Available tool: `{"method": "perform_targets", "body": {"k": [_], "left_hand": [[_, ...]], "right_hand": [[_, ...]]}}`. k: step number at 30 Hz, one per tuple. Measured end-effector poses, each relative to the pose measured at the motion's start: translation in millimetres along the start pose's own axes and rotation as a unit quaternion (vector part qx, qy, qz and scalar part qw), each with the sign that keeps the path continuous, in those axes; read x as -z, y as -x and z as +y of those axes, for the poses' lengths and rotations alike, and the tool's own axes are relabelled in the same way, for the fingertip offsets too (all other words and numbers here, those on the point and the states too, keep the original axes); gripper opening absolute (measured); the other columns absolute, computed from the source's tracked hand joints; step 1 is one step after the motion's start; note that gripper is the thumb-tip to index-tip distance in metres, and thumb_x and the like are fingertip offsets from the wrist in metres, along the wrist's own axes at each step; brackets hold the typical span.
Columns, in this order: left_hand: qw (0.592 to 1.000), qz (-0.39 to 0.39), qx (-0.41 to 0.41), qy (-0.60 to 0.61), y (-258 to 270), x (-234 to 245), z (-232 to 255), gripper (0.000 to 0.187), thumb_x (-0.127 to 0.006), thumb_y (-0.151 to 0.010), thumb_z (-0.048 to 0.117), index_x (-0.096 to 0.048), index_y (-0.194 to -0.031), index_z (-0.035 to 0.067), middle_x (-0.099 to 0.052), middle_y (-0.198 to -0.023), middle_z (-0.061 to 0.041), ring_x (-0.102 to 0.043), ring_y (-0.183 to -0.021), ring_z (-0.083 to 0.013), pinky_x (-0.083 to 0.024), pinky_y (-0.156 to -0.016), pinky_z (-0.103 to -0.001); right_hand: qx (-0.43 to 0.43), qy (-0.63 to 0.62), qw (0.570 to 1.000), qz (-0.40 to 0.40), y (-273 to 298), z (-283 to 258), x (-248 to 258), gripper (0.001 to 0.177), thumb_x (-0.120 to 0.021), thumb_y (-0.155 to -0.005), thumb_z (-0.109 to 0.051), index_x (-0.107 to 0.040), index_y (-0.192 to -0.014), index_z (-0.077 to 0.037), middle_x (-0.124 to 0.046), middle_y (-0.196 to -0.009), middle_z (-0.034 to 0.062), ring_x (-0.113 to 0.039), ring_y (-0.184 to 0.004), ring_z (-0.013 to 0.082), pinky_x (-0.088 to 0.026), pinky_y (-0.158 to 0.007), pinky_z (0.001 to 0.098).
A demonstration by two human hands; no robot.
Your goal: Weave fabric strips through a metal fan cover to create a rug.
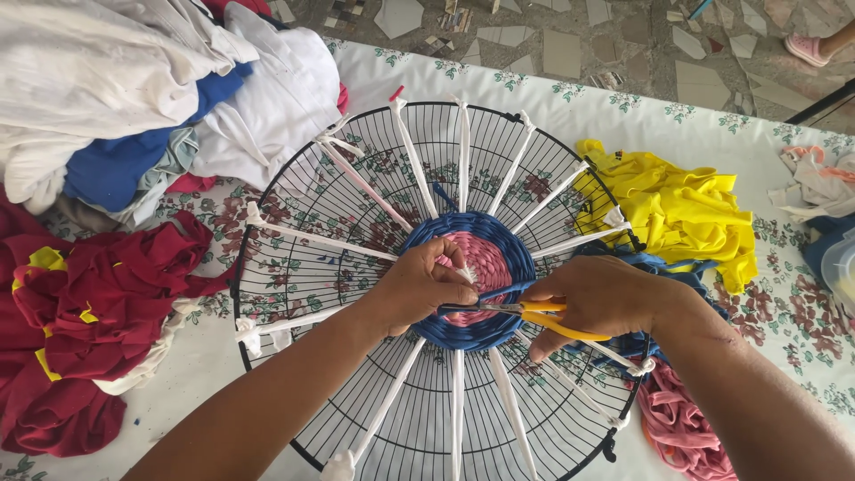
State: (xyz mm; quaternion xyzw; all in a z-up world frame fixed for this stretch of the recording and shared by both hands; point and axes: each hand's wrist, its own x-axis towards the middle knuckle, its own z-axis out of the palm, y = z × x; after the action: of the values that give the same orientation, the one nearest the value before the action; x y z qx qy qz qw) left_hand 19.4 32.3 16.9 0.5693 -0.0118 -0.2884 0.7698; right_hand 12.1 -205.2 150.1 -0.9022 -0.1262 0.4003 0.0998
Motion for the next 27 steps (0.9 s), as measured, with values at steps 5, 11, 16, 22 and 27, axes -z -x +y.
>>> {"method": "perform_targets", "body": {"k": [5, 11, 16, 22, 27], "left_hand": [[1.0, -0.005, 0.001, 0.006, 1.7, -3.9, 1.0, 0.044, -0.083, -0.071, -0.004, -0.056, -0.105, 0.005, -0.075, -0.085, -0.02, -0.071, -0.063, -0.0193, -0.06, -0.051, -0.024], [1.0, 0.005, 0.002, 0.027, 1.7, -3.7, -2.5, 0.044, -0.082, -0.071, -0.006, -0.056, -0.105, 0.004, -0.074, -0.082, -0.019, -0.071, -0.06, -0.0196, -0.061, -0.05, -0.025], [0.997, 0.049, -0.011, 0.061, 4.2, 6.1, 0.2, 0.048, -0.085, -0.071, -0.003, -0.054, -0.107, 0.004, -0.072, -0.078, -0.016, -0.07, -0.058, -0.0195, -0.061, -0.05, -0.026], [0.996, 0.012, 0.003, 0.084, 10.5, 5.1, -10.2, 0.039, -0.077, -0.08, -0.011, -0.057, -0.11, 0.005, -0.077, -0.086, -0.016, -0.07, -0.07, -0.0167, -0.052, -0.062, -0.023], [0.991, -0.019, 0.017, 0.132, 9.4, -14.8, -6.2, 0.039, -0.075, -0.079, -0.011, -0.056, -0.111, 0.002, -0.069, -0.091, -0.017, -0.07, -0.075, -0.0244, -0.057, -0.066, -0.029]], "right_hand": [[0.008, -0.003, 1.0, 0.002, -2.1, 5.9, -5.3, 0.07, -0.09, -0.064, -0.066, -0.08, -0.122, -0.028, -0.081, -0.084, 0.0055, -0.077, -0.089, 0.0287, -0.055, -0.093, 0.0412], [-0.004, 0.003, 1.0, 0.01, 3.2, 5.8, -8.3, 0.071, -0.092, -0.068, -0.06, -0.075, -0.13, -0.033, -0.081, -0.091, 0.0062, -0.076, -0.094, 0.0305, -0.054, -0.094, 0.0438], [-0.079, -0.034, 0.995, 0.056, 17.9, 33.9, -8.0, 0.08, -0.096, -0.07, -0.037, -0.064, -0.143, -0.04, -0.083, -0.108, 0.0124, -0.075, -0.108, 0.0371, -0.049, -0.104, 0.0533], [-0.24, -0.037, 0.931, 0.272, 9.9, 153.0, -55.3, 0.08, -0.089, -0.064, -0.05, -0.062, -0.136, -0.028, -0.085, -0.086, 0.0015, -0.077, -0.072, 0.0222, -0.057, -0.065, 0.0359], [-0.276, -0.198, 0.852, 0.398, 21.0, 248.5, -116.6, 0.104, -0.096, -0.062, -0.028, -0.045, -0.151, -0.01, -0.079, -0.093, 0.0186, -0.074, -0.08, 0.0325, -0.055, -0.073, 0.0425]]}}
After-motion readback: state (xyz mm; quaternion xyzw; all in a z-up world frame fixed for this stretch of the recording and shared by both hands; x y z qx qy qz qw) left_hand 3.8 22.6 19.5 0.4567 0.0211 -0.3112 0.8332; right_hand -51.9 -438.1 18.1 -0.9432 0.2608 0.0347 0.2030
